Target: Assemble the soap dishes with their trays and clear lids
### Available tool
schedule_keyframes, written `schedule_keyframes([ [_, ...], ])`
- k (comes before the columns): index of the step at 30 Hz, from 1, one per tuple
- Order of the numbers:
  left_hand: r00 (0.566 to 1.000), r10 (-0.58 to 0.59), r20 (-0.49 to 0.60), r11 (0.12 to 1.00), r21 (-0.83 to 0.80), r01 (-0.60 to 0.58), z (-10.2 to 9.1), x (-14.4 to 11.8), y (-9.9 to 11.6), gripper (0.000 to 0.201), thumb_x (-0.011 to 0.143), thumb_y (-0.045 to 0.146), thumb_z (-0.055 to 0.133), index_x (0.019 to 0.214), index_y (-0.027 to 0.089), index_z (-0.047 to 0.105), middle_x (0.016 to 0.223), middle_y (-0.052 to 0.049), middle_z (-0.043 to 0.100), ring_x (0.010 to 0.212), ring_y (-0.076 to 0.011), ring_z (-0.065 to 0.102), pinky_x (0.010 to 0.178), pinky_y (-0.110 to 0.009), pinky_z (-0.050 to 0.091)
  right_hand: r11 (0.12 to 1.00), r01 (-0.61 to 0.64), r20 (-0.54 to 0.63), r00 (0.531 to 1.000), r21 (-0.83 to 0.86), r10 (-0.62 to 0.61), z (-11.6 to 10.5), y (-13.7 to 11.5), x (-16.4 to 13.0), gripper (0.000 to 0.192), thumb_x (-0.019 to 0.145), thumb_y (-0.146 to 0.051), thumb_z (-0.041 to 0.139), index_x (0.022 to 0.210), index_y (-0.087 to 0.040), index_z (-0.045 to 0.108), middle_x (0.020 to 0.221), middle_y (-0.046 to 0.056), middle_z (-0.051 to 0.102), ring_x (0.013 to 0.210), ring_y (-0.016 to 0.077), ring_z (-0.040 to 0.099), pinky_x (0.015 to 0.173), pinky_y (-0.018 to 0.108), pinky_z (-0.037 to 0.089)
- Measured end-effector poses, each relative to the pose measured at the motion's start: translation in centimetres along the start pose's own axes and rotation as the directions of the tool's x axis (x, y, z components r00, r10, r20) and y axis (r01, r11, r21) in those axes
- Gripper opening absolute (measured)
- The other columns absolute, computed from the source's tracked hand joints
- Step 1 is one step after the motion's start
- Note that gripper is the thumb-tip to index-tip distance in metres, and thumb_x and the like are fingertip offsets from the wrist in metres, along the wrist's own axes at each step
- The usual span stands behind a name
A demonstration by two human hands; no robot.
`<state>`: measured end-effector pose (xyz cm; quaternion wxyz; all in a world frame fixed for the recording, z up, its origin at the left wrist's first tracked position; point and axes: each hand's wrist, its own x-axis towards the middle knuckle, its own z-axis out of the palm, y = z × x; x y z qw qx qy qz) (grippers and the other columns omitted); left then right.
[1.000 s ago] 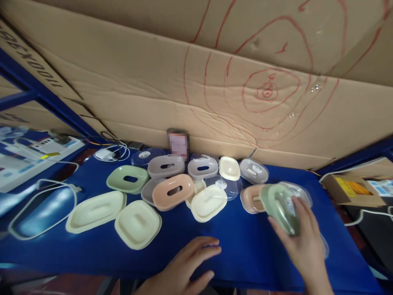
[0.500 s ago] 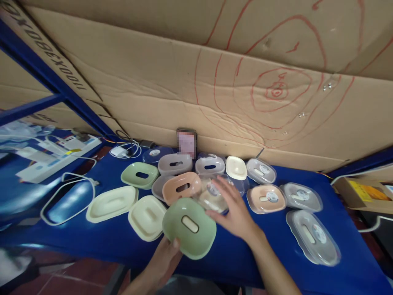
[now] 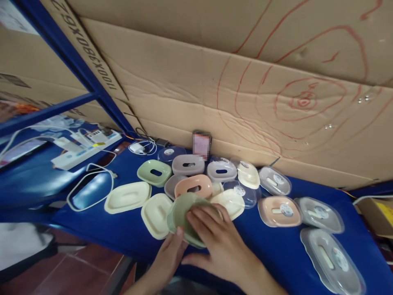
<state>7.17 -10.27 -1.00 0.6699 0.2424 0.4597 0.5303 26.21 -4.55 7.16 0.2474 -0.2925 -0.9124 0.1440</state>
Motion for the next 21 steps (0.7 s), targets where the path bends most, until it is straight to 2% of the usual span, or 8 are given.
schedule_keyframes([
  [3, 0.991, 0.128, 0.027, 0.988, 0.084, -0.130, 0.3, -0.3, 2.3, 0.097, 0.087, 0.070, 0.080, 0.167, 0.027, 0.045, 0.164, -0.016, 0.056, 0.161, -0.0361, 0.041, 0.135, -0.050, 0.028, 0.997, -0.017, -0.034, 0.999, 0.071, 0.019, 0.6, -1.4, 0.8, 0.067, 0.107, -0.036, 0.063, 0.168, -0.026, 0.037, 0.152, 0.009, 0.067, 0.143, 0.0264, 0.061, 0.119, 0.050, 0.053],
  [5, 0.979, 0.194, 0.067, 0.979, 0.052, -0.198, 0.5, -0.5, 3.6, 0.107, 0.085, 0.068, 0.083, 0.172, 0.030, 0.032, 0.167, -0.017, 0.051, 0.157, -0.0364, 0.046, 0.131, -0.049, 0.037, 0.982, -0.031, -0.037, 0.999, 0.187, 0.038, 0.6, -1.1, 1.3, 0.067, 0.106, -0.032, 0.063, 0.168, -0.030, 0.037, 0.153, 0.007, 0.066, 0.144, 0.0254, 0.060, 0.117, 0.047, 0.055],
  [7, 0.972, 0.231, 0.054, 0.973, 0.017, -0.232, 0.7, -0.7, 4.7, 0.112, 0.084, 0.061, 0.088, 0.173, 0.034, 0.026, 0.169, -0.015, 0.050, 0.154, -0.0359, 0.050, 0.126, -0.047, 0.044, 0.957, -0.024, -0.041, 0.998, 0.287, 0.038, 0.6, -0.6, 1.8, 0.065, 0.106, -0.030, 0.063, 0.167, -0.034, 0.040, 0.153, 0.006, 0.066, 0.146, 0.0242, 0.059, 0.119, 0.045, 0.053],
  [11, 0.958, 0.282, -0.047, 0.959, 0.049, -0.280, 0.0, -0.8, 6.1, 0.106, 0.076, 0.047, 0.096, 0.165, 0.035, 0.039, 0.171, -0.013, 0.047, 0.152, -0.0388, 0.052, 0.117, -0.044, 0.054, 0.924, -0.046, -0.102, 0.991, 0.380, 0.092, 0.8, 0.5, 2.3, 0.051, 0.108, -0.031, 0.060, 0.159, -0.034, 0.052, 0.148, 0.006, 0.069, 0.141, 0.0227, 0.062, 0.117, 0.041, 0.054],
  [14, 0.931, 0.350, -0.104, 0.931, 0.150, -0.333, -2.2, 0.4, 8.0, 0.101, 0.074, 0.043, 0.098, 0.161, 0.034, 0.046, 0.169, -0.011, 0.049, 0.152, -0.0403, 0.052, 0.115, -0.045, 0.056, 0.953, -0.111, -0.148, 0.976, 0.280, 0.157, 0.8, 2.5, 2.5, 0.047, 0.109, -0.031, 0.058, 0.156, -0.032, 0.055, 0.145, 0.008, 0.071, 0.137, 0.0243, 0.065, 0.116, 0.045, 0.053],
  [18, 0.847, 0.457, -0.272, 0.879, 0.284, -0.383, -6.8, 4.0, 11.8, 0.107, 0.073, 0.043, 0.097, 0.164, 0.033, 0.042, 0.163, -0.011, 0.055, 0.146, -0.0377, 0.058, 0.115, -0.047, 0.056, 0.982, -0.183, -0.093, 0.980, -0.049, 0.177, 0.6, 6.8, 2.7, 0.041, 0.110, -0.034, 0.055, 0.151, -0.031, 0.061, 0.145, 0.009, 0.072, 0.143, 0.0311, 0.059, 0.124, 0.063, 0.037],
  [19, 0.838, 0.454, -0.304, 0.879, 0.305, -0.365, -7.9, 4.9, 12.7, 0.109, 0.073, 0.043, 0.097, 0.165, 0.032, 0.041, 0.161, -0.012, 0.058, 0.144, -0.0371, 0.060, 0.115, -0.048, 0.056, 0.975, -0.195, -0.088, 0.979, -0.108, 0.186, 0.5, 7.8, 2.7, 0.038, 0.111, -0.034, 0.053, 0.147, -0.031, 0.064, 0.146, 0.009, 0.071, 0.144, 0.0321, 0.058, 0.123, 0.065, 0.036],
  [21, 0.853, 0.423, -0.308, 0.882, 0.356, -0.309, -9.8, 6.5, 14.1, 0.112, 0.071, 0.044, 0.097, 0.166, 0.028, 0.039, 0.158, -0.014, 0.060, 0.140, -0.0360, 0.063, 0.116, -0.050, 0.055, 0.957, -0.221, -0.115, 0.973, -0.190, 0.202, 0.3, 9.2, 2.5, 0.035, 0.111, -0.035, 0.052, 0.141, -0.029, 0.068, 0.151, 0.010, 0.067, 0.147, 0.0332, 0.056, 0.122, 0.064, 0.036],
])
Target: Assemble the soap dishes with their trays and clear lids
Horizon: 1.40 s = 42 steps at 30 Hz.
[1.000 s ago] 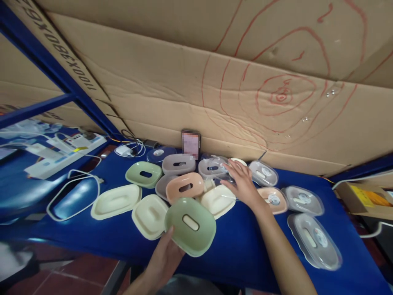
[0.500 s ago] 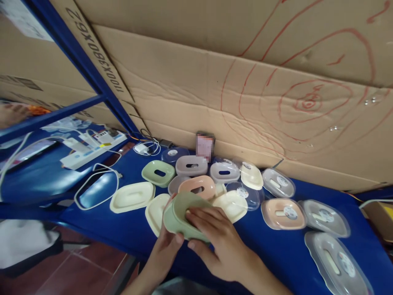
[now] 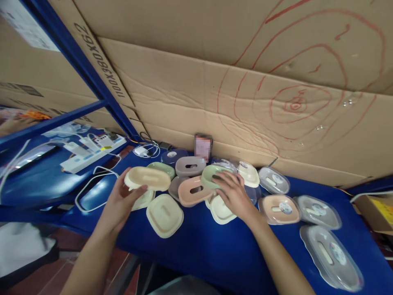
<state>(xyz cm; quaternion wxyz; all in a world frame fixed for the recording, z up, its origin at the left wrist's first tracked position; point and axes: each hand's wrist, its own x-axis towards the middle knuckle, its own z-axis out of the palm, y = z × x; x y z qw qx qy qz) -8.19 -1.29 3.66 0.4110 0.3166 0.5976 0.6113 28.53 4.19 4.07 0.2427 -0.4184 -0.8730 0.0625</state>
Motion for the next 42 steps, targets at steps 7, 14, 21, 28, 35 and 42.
schedule_keyframes([
  [7, 0.995, -0.062, 0.083, 0.926, 0.376, 0.026, -3.0, 3.4, -0.8, 0.108, 0.069, 0.061, 0.094, 0.159, 0.019, 0.052, 0.144, -0.017, 0.070, 0.126, -0.0392, 0.071, 0.105, -0.055, 0.061, 0.966, -0.194, -0.106, 0.978, -0.173, 0.177, -3.5, 2.9, -6.0, 0.041, 0.112, -0.040, 0.048, 0.150, -0.031, 0.062, 0.162, 0.010, 0.056, 0.152, 0.0324, 0.050, 0.123, 0.058, 0.039],
  [14, 0.928, 0.305, 0.213, 0.632, 0.684, -0.364, -2.8, 3.6, -2.6, 0.081, 0.086, 0.069, 0.071, 0.150, 0.021, 0.060, 0.164, -0.018, 0.051, 0.143, -0.0467, 0.058, 0.121, -0.065, 0.046, 0.822, -0.379, -0.065, 0.919, -0.425, 0.390, -4.1, 7.0, -18.1, 0.077, 0.103, -0.064, 0.052, 0.168, -0.025, 0.040, 0.173, 0.018, 0.041, 0.158, 0.0456, 0.039, 0.119, 0.071, 0.039],
  [21, 0.773, 0.558, 0.302, 0.541, 0.573, -0.615, 2.3, -5.8, -1.4, 0.037, 0.101, 0.033, 0.068, 0.138, 0.030, 0.069, 0.147, -0.009, 0.064, 0.139, -0.0339, 0.061, 0.122, -0.049, 0.048, 0.820, -0.356, 0.055, 0.905, -0.448, 0.423, -5.7, 2.9, -20.9, 0.065, 0.100, -0.058, 0.060, 0.163, -0.043, 0.048, 0.161, 0.007, 0.058, 0.133, 0.0394, 0.062, 0.094, 0.054, 0.055],
  [28, 0.104, 0.351, 0.931, 0.441, -0.066, -0.895, 11.7, -17.3, -4.8, 0.043, 0.104, 0.026, 0.061, 0.147, 0.021, 0.062, 0.147, -0.012, 0.067, 0.131, -0.0278, 0.065, 0.116, -0.045, 0.051, 0.871, -0.375, 0.047, 0.911, -0.317, 0.409, -5.1, 3.3, -17.9, 0.063, 0.103, -0.062, 0.058, 0.159, -0.033, 0.055, 0.155, 0.014, 0.062, 0.135, 0.0361, 0.063, 0.105, 0.053, 0.052],
  [35, -0.029, 0.289, 0.957, 0.083, -0.055, -0.995, 19.2, -18.3, -7.6, 0.034, 0.109, 0.024, 0.057, 0.140, 0.014, 0.066, 0.144, -0.013, 0.065, 0.138, -0.0304, 0.056, 0.111, -0.046, 0.043, 0.904, -0.384, -0.083, 0.924, -0.190, 0.375, -5.3, 1.6, -19.3, 0.044, 0.111, -0.040, 0.049, 0.154, -0.032, 0.057, 0.155, 0.011, 0.062, 0.142, 0.0323, 0.059, 0.114, 0.053, 0.046],
  [42, -0.024, 0.299, 0.954, 0.062, -0.044, -0.997, 19.6, -18.0, -6.9, 0.029, 0.112, 0.029, 0.054, 0.131, 0.012, 0.068, 0.120, -0.011, 0.070, 0.123, -0.0288, 0.060, 0.098, -0.044, 0.042, 0.889, -0.393, -0.128, 0.919, -0.237, 0.372, -7.1, 2.8, -20.7, 0.041, 0.111, -0.037, 0.049, 0.150, -0.030, 0.060, 0.150, 0.010, 0.067, 0.138, 0.0329, 0.063, 0.113, 0.054, 0.048],
])
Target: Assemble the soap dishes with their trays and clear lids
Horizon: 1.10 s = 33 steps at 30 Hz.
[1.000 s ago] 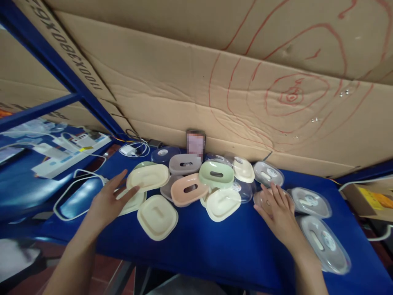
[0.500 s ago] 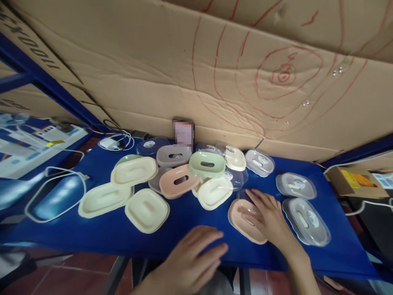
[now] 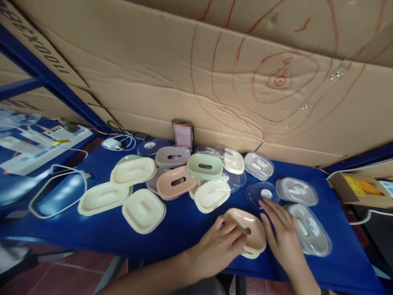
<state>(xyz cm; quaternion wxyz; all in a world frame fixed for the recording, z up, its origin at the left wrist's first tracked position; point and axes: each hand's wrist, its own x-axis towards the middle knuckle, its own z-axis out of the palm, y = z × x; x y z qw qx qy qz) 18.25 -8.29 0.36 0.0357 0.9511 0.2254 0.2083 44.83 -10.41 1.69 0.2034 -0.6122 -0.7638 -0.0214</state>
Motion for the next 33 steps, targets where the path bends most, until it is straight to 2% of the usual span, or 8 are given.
schedule_keyframes([
  [6, 0.995, -0.061, -0.083, 0.998, 0.017, 0.063, -0.4, -0.9, -0.2, 0.024, 0.111, 0.022, 0.053, 0.128, 0.016, 0.070, 0.128, -0.010, 0.071, 0.125, -0.0268, 0.059, 0.105, -0.046, 0.039, 0.976, 0.029, 0.106, 0.994, -0.214, -0.006, 1.5, 4.5, 11.3, 0.059, 0.108, -0.050, 0.050, 0.159, -0.019, 0.051, 0.163, 0.018, 0.055, 0.148, 0.0404, 0.053, 0.117, 0.059, 0.045],
  [10, 0.984, -0.139, -0.111, 0.989, 0.034, 0.144, -0.2, -1.4, -0.4, 0.028, 0.110, 0.023, 0.056, 0.135, 0.019, 0.068, 0.143, -0.010, 0.067, 0.135, -0.0285, 0.056, 0.117, -0.049, 0.033, 0.978, 0.029, 0.215, 0.977, -0.208, 0.017, 2.9, 7.5, 15.7, 0.060, 0.103, -0.051, 0.060, 0.155, -0.020, 0.056, 0.154, 0.017, 0.062, 0.138, 0.0407, 0.062, 0.110, 0.058, 0.052],
  [15, 0.968, -0.186, -0.167, 0.977, 0.076, 0.200, 0.1, -1.4, -0.1, 0.031, 0.105, 0.019, 0.059, 0.135, 0.021, 0.068, 0.155, -0.014, 0.058, 0.144, -0.0340, 0.050, 0.121, -0.054, 0.030, 0.988, 0.072, 0.214, 0.976, -0.133, -0.043, 1.5, 9.6, 15.9, 0.050, 0.106, -0.052, 0.053, 0.148, -0.027, 0.063, 0.143, 0.011, 0.072, 0.129, 0.0320, 0.069, 0.106, 0.046, 0.058],
  [17, 0.960, -0.198, -0.200, 0.977, 0.043, 0.210, 0.1, -1.5, 0.4, 0.027, 0.105, 0.018, 0.059, 0.129, 0.021, 0.071, 0.148, -0.013, 0.063, 0.135, -0.0306, 0.056, 0.117, -0.051, 0.033, 0.990, 0.065, 0.159, 0.986, -0.121, -0.045, 0.6, 9.8, 15.5, 0.048, 0.109, -0.048, 0.049, 0.147, -0.024, 0.064, 0.140, 0.012, 0.074, 0.125, 0.0309, 0.071, 0.104, 0.045, 0.059],
  [20, 0.973, -0.109, -0.202, 0.994, -0.002, 0.111, 0.3, -2.1, 1.3, 0.018, 0.106, 0.019, 0.060, 0.118, 0.021, 0.073, 0.125, -0.008, 0.070, 0.112, -0.0236, 0.063, 0.108, -0.043, 0.039, 0.988, 0.047, 0.078, 0.996, -0.149, -0.035, 0.3, 9.0, 14.7, 0.043, 0.110, -0.040, 0.045, 0.143, -0.021, 0.067, 0.137, 0.013, 0.075, 0.127, 0.0322, 0.070, 0.108, 0.050, 0.056],
  [23, 0.985, -0.064, -0.158, 0.998, 0.004, 0.065, 1.0, -3.0, 1.9, 0.018, 0.107, 0.023, 0.062, 0.120, 0.019, 0.073, 0.122, -0.008, 0.070, 0.113, -0.0247, 0.063, 0.107, -0.044, 0.039, 0.977, 0.063, 0.088, 0.995, -0.205, -0.046, 1.5, 6.9, 13.8, 0.040, 0.111, -0.040, 0.044, 0.135, -0.023, 0.071, 0.134, 0.011, 0.076, 0.126, 0.0317, 0.069, 0.109, 0.050, 0.054],
  [27, 0.993, -0.068, -0.095, 0.995, 0.063, 0.075, 2.1, -3.6, 1.9, 0.021, 0.107, 0.025, 0.061, 0.123, 0.017, 0.072, 0.132, -0.011, 0.067, 0.125, -0.0287, 0.059, 0.114, -0.049, 0.033, 0.947, 0.050, 0.160, 0.987, -0.318, 0.002, 4.1, 4.7, 12.8, 0.043, 0.109, -0.041, 0.050, 0.140, -0.018, 0.067, 0.133, 0.017, 0.076, 0.118, 0.0345, 0.073, 0.102, 0.050, 0.055],
  [33, 0.997, -0.038, -0.073, 0.999, 0.034, 0.041, 2.1, -3.7, 1.6, 0.015, 0.108, 0.024, 0.060, 0.115, 0.018, 0.072, 0.121, -0.009, 0.069, 0.119, -0.0271, 0.061, 0.112, -0.049, 0.033, 0.955, 0.001, 0.148, 0.988, -0.296, 0.045, 5.8, 5.4, 12.7, 0.038, 0.106, -0.033, 0.053, 0.137, -0.019, 0.068, 0.142, 0.017, 0.071, 0.125, 0.0337, 0.070, 0.102, 0.048, 0.057],
])
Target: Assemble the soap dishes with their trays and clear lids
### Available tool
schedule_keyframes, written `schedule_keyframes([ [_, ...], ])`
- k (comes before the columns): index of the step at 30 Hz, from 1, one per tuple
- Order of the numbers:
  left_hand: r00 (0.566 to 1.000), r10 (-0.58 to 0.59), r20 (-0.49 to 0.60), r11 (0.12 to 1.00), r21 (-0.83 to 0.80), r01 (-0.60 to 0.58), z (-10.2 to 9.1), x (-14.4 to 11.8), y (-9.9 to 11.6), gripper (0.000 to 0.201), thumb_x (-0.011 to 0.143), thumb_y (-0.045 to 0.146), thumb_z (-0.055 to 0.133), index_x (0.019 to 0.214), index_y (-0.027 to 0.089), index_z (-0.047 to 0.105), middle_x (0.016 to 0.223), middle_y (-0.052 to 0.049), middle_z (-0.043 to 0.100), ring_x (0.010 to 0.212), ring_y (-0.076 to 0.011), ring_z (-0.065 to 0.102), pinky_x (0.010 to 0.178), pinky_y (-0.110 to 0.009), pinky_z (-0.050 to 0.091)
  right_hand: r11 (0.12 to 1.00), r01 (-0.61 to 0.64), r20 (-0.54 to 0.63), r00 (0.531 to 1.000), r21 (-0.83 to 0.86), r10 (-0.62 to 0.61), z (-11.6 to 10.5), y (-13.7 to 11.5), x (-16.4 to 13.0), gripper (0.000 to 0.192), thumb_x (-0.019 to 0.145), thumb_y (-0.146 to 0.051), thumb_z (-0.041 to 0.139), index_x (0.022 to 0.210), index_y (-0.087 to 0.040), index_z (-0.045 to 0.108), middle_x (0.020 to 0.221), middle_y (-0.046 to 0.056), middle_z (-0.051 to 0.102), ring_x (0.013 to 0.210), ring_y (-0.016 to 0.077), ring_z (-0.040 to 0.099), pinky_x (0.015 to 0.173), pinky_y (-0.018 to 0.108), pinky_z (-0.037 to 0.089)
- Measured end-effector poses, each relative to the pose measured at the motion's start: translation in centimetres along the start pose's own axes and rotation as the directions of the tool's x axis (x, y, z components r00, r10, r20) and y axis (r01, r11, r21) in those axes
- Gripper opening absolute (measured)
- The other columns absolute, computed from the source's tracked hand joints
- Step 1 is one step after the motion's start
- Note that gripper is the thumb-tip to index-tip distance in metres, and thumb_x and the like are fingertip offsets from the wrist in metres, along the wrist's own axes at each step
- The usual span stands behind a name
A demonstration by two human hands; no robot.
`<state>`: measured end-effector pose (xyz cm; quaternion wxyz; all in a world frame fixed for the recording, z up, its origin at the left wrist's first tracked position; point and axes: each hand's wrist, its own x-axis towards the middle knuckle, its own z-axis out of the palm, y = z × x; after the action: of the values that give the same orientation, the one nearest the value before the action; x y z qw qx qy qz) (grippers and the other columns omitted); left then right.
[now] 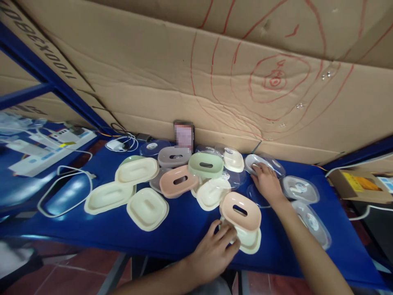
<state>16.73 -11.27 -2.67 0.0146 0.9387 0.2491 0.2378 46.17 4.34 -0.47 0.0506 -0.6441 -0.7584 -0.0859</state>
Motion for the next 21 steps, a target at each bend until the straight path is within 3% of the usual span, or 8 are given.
schedule_keyframes([
  [3, 1.000, 0.003, 0.008, 1.000, -0.010, -0.003, -0.3, 0.3, -0.2, 0.014, 0.108, 0.023, 0.059, 0.113, 0.018, 0.071, 0.121, -0.010, 0.068, 0.124, -0.0292, 0.060, 0.112, -0.049, 0.032, 0.999, 0.007, 0.002, 1.000, 0.048, -0.007, 0.0, 0.9, 0.3, 0.036, 0.106, -0.034, 0.052, 0.133, -0.019, 0.070, 0.136, 0.015, 0.074, 0.121, 0.0336, 0.073, 0.099, 0.048, 0.059],
  [8, 1.000, -0.010, 0.023, 1.000, -0.001, 0.011, -0.2, 0.9, -0.4, 0.013, 0.107, 0.024, 0.060, 0.112, 0.016, 0.069, 0.118, -0.010, 0.067, 0.122, -0.0310, 0.060, 0.111, -0.051, 0.033, 0.991, -0.045, -0.071, 0.996, 0.122, 0.054, -1.0, 2.1, 0.5, 0.043, 0.110, -0.043, 0.046, 0.132, -0.016, 0.070, 0.111, 0.017, 0.081, 0.098, 0.0356, 0.079, 0.086, 0.048, 0.061],
  [12, 1.000, -0.014, 0.018, 1.000, 0.027, 0.013, 0.1, 1.4, -0.4, 0.012, 0.105, 0.024, 0.064, 0.110, 0.016, 0.070, 0.114, -0.009, 0.068, 0.117, -0.0304, 0.061, 0.110, -0.051, 0.035, 0.982, 0.003, -0.162, 0.986, 0.190, 0.028, -2.0, 1.0, 0.1, 0.046, 0.112, -0.046, 0.041, 0.138, -0.017, 0.066, 0.127, 0.018, 0.078, 0.117, 0.0324, 0.075, 0.100, 0.045, 0.057],
  [18, 0.999, -0.032, 0.026, 0.999, 0.044, 0.031, 0.1, 2.1, -0.3, 0.014, 0.108, 0.022, 0.058, 0.112, 0.017, 0.071, 0.125, -0.011, 0.068, 0.124, -0.0296, 0.060, 0.111, -0.050, 0.036, 0.959, 0.238, -0.253, 0.948, 0.152, -0.195, -4.0, -2.6, 0.1, 0.038, 0.112, -0.034, 0.043, 0.143, -0.025, 0.065, 0.153, 0.012, 0.065, 0.147, 0.0313, 0.056, 0.123, 0.055, 0.037],
  [21, 0.998, -0.059, 0.023, 0.998, 0.037, 0.058, -0.3, 2.0, -0.3, 0.018, 0.110, 0.023, 0.055, 0.119, 0.018, 0.070, 0.136, -0.012, 0.066, 0.129, -0.0292, 0.058, 0.116, -0.051, 0.032, 0.981, 0.170, -0.264, 0.954, 0.092, -0.140, -5.8, -1.6, -1.2, 0.042, 0.112, -0.037, 0.042, 0.148, -0.027, 0.061, 0.156, 0.013, 0.062, 0.146, 0.0343, 0.056, 0.119, 0.057, 0.041],
])
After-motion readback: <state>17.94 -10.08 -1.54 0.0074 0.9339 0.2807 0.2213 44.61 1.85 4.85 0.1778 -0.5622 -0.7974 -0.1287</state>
